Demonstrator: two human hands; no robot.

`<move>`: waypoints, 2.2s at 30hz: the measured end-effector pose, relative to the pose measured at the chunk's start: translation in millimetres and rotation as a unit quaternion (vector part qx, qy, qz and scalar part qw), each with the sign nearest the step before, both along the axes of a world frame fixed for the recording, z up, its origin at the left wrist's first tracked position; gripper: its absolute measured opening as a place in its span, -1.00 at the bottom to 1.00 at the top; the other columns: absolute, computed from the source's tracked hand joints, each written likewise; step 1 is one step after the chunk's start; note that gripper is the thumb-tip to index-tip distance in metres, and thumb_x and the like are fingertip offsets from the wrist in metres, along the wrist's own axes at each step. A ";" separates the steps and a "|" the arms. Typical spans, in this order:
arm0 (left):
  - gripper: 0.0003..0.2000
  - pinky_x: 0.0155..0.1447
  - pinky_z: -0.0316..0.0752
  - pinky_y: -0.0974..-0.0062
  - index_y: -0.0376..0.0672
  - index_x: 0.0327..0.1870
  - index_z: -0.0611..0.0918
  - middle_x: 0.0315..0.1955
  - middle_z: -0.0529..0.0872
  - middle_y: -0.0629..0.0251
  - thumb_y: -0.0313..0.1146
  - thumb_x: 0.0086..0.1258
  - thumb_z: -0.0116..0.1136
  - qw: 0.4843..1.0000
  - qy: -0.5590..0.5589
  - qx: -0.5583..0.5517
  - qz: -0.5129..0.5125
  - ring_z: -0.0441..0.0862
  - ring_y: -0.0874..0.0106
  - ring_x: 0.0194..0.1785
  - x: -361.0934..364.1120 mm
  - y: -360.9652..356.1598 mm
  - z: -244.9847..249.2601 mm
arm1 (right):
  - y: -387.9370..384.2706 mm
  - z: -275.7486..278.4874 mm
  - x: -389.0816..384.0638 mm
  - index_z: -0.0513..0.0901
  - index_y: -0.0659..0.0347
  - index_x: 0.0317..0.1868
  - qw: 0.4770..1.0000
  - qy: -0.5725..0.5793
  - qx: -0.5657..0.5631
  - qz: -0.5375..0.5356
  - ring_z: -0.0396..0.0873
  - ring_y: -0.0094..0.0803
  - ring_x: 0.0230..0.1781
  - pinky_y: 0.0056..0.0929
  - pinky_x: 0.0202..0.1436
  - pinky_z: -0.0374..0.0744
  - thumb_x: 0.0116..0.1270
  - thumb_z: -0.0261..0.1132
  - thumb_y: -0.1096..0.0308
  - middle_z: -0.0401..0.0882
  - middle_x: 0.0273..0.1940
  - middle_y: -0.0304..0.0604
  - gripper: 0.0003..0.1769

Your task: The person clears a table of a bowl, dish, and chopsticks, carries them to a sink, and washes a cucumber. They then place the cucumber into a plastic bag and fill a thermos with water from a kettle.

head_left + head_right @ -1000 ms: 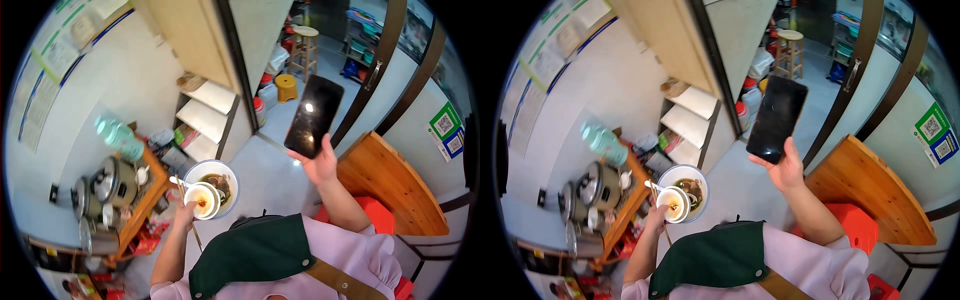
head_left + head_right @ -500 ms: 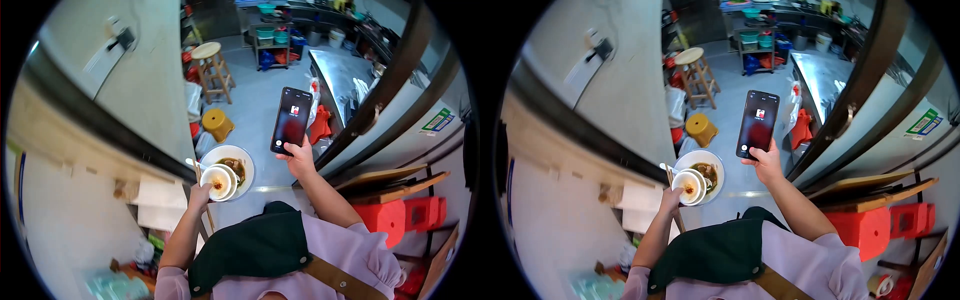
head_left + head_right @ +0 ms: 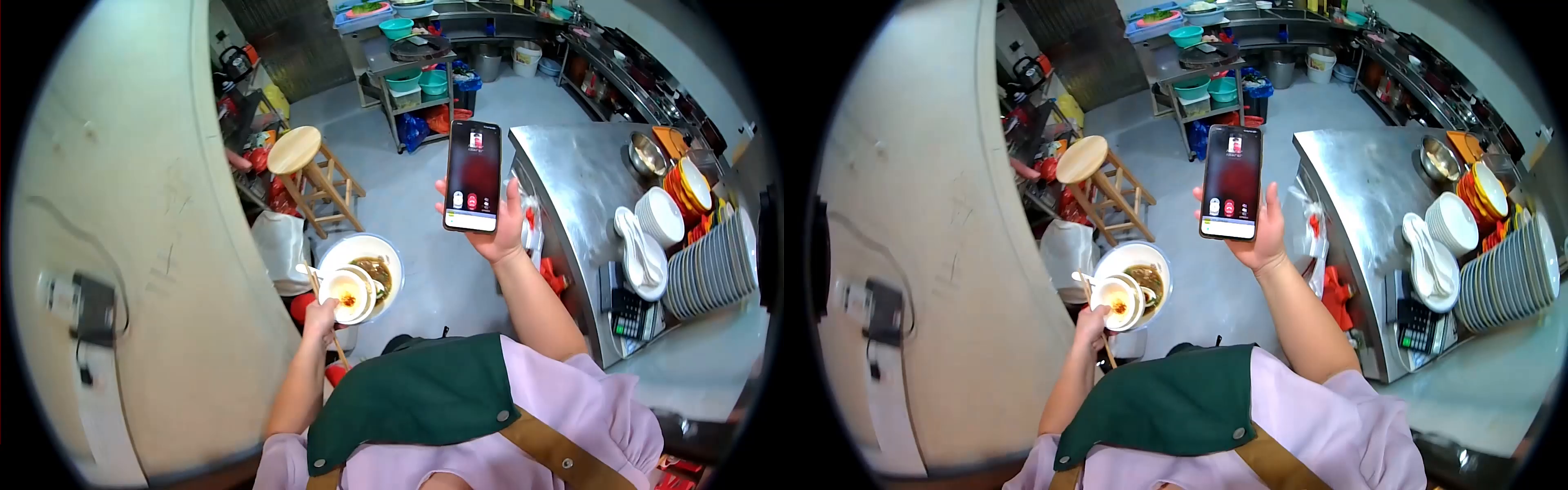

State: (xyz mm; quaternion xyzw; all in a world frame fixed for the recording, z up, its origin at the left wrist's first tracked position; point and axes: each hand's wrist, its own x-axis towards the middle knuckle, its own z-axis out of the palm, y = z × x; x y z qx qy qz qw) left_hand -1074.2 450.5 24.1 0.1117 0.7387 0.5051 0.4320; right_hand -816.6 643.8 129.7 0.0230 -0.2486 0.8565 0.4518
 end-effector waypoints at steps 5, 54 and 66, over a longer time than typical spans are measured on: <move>-0.80 -0.70 0.37 0.51 -0.45 -0.36 0.50 -0.64 0.55 0.15 -0.44 0.13 -0.06 0.999 -0.003 0.006 -0.045 0.50 0.38 -0.69 -65.6 121.7 -5.1 | 120.2 -36.2 -4.0 0.16 0.26 0.19 0.992 -0.019 -0.056 -0.114 0.37 -0.04 0.03 -0.11 0.06 0.38 0.22 -0.09 -0.11 0.31 0.07 0.07 -0.31; -0.76 -0.39 0.37 0.57 -0.37 -0.33 0.56 -0.54 0.55 0.32 -0.37 0.08 -0.03 0.994 0.078 -0.020 -0.073 0.46 0.56 -0.47 -771.3 978.9 0.8 | 1023.4 -83.3 -1031.9 0.55 0.27 -0.25 0.668 -0.392 0.462 0.431 0.46 -0.50 -0.35 -0.53 -0.15 0.42 -0.01 0.26 0.44 0.56 -0.33 -0.22 -0.75; -0.69 -0.44 0.46 0.34 -0.43 -0.41 0.54 -0.66 0.56 -0.05 -0.27 0.07 -0.03 0.981 0.121 -0.027 0.148 0.59 0.20 -0.53 -987.3 1058.4 -41.8 | 1070.8 -130.5 -1344.4 0.52 0.26 -0.19 0.572 -0.279 0.575 0.514 0.46 -0.55 -0.26 -0.52 -0.16 0.43 0.01 0.27 0.45 0.53 -0.31 -0.28 -0.71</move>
